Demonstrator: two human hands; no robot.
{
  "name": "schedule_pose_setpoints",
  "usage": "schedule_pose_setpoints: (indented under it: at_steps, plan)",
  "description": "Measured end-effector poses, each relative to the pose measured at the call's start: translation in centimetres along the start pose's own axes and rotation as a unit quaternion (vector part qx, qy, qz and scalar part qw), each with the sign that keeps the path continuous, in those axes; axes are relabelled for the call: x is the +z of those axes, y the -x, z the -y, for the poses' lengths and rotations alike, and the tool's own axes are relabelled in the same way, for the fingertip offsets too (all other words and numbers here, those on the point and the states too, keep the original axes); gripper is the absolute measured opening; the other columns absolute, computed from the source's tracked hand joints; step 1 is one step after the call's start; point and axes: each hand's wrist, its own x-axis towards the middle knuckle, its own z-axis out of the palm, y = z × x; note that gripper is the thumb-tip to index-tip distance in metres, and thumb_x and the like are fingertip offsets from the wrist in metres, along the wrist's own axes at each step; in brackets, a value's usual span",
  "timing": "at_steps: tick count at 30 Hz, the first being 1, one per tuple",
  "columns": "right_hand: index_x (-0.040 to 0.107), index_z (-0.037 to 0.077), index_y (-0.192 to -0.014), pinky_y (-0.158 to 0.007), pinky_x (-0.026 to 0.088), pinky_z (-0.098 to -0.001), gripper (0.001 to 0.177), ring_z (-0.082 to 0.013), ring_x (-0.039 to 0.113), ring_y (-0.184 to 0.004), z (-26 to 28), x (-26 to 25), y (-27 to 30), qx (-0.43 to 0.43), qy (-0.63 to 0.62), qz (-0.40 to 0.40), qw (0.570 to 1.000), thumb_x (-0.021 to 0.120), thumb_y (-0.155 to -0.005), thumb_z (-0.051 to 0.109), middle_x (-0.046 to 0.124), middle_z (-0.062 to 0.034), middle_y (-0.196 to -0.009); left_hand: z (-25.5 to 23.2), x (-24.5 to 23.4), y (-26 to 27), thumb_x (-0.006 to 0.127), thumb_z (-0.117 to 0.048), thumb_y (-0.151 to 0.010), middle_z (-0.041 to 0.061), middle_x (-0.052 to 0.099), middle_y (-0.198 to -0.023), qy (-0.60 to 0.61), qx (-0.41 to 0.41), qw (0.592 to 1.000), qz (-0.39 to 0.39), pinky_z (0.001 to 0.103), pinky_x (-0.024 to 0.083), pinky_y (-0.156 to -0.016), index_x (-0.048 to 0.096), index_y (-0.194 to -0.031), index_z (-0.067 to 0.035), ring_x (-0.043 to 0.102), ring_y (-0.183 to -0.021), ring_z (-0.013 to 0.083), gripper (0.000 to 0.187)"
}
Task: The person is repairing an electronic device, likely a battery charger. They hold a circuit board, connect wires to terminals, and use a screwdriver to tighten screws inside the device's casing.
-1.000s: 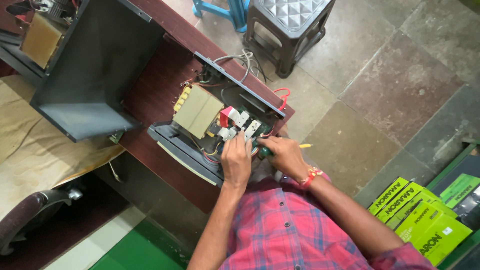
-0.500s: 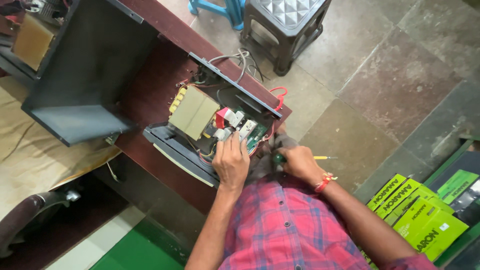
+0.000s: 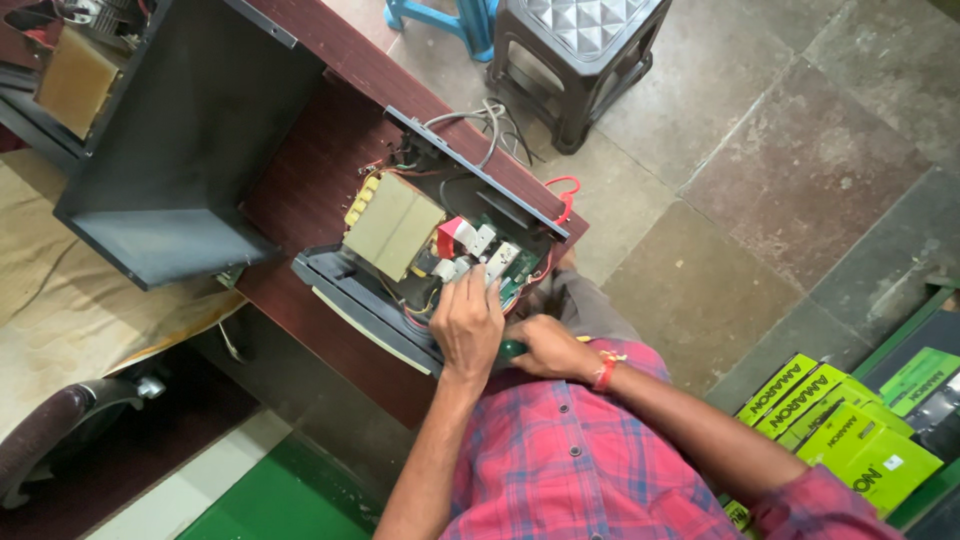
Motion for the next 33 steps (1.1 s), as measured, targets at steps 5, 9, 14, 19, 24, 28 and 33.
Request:
schedule_pose_setpoints:
  at_steps: [5,9,14,19,24,28,33]
  plan:
    - [0.069,0.000,-0.087,-0.076,0.054,-0.0496,0.027,-0.0433,0.067,-0.088,0.8,0.3,-0.9,0.004,0.071,0.051,0.996,0.081,-0.067,0.014,0.070,-0.0222,-0.089,0.6,0.6,0.2,0.075,-0.014,-0.089,0.011,0.073,-0.102,0.027,0.011,0.999,0.033,0.040,0.055,-0.074,0.069,-0.115,0.000,0.066,-0.088,0.0293,0.030]
    - [0.072,0.002,-0.093,-0.073,0.054,-0.0495,0.029,-0.0429,0.067,-0.087,1.2,-0.1,-0.2,-0.031,0.058,0.040,0.997,0.077,-0.066,0.010,0.071,-0.0219,-0.092,0.8,0.6,0.3,0.075,-0.015,-0.090,0.010,0.071,-0.103,0.025,0.018,0.999,0.027,0.040,0.056,-0.076,0.068,-0.116,0.000,0.066,-0.092,0.0293,0.031]
    - [0.072,0.002,-0.087,-0.071,0.054,-0.0494,0.023,-0.0420,0.067,-0.085,0.6,-0.1,-0.5,-0.016,0.077,0.041,0.996,0.077,-0.067,0.011,0.071,-0.0215,-0.088,0.6,0.1,0.0,0.072,-0.014,-0.090,0.008,0.071,-0.105,0.065,0.028,0.996,0.048,0.040,0.055,-0.077,0.068,-0.115,-0.002,0.066,-0.092,0.0280,0.028]
    - [0.070,-0.001,-0.082,-0.070,0.054,-0.0502,0.022,-0.0433,0.066,-0.083,-0.2,0.3,-0.9,-0.006,0.099,0.049,0.994,0.078,-0.065,0.012,0.070,-0.0224,-0.085,0.7,0.4,-0.5,0.072,-0.012,-0.091,0.010,0.070,-0.099,0.058,0.006,0.996,0.071,0.042,0.054,-0.074,0.067,-0.112,-0.001,0.065,-0.089,0.0299,0.025]
    - [0.070,-0.001,-0.084,-0.072,0.055,-0.0489,0.022,-0.0426,0.067,-0.084,1.2,-0.5,-1.3,0.021,0.130,0.077,0.988,0.077,-0.068,0.012,0.070,-0.0219,-0.090,0.5,1.3,-0.6,0.071,-0.011,-0.090,0.012,0.068,-0.101,0.036,0.002,0.997,0.063,0.041,0.055,-0.073,0.064,-0.111,0.000,0.064,-0.089,0.0320,0.024]
    - [0.068,-0.001,-0.111,-0.084,0.054,-0.0476,0.039,-0.0400,0.067,-0.097,4.9,-3.3,-0.2,0.018,0.161,0.072,0.984,0.073,-0.074,0.011,0.069,-0.0202,-0.111,0.6,2.3,-0.8,0.068,-0.009,-0.092,0.013,0.067,-0.100,0.001,-0.011,0.995,0.102,0.041,0.056,-0.076,0.063,-0.108,-0.001,0.065,-0.091,0.0325,0.019]
    - [0.066,0.006,-0.118,-0.094,0.045,-0.0490,0.048,-0.0359,0.056,-0.122,9.8,-9.5,2.6,0.037,0.216,0.075,0.973,0.078,-0.077,0.029,0.064,-0.0143,-0.126,0.6,2.4,-0.1,0.063,-0.004,-0.085,0.017,0.068,-0.110,0.001,0.006,0.996,0.084,0.039,0.057,-0.080,0.062,-0.118,0.004,0.065,-0.097,0.0337,0.034]
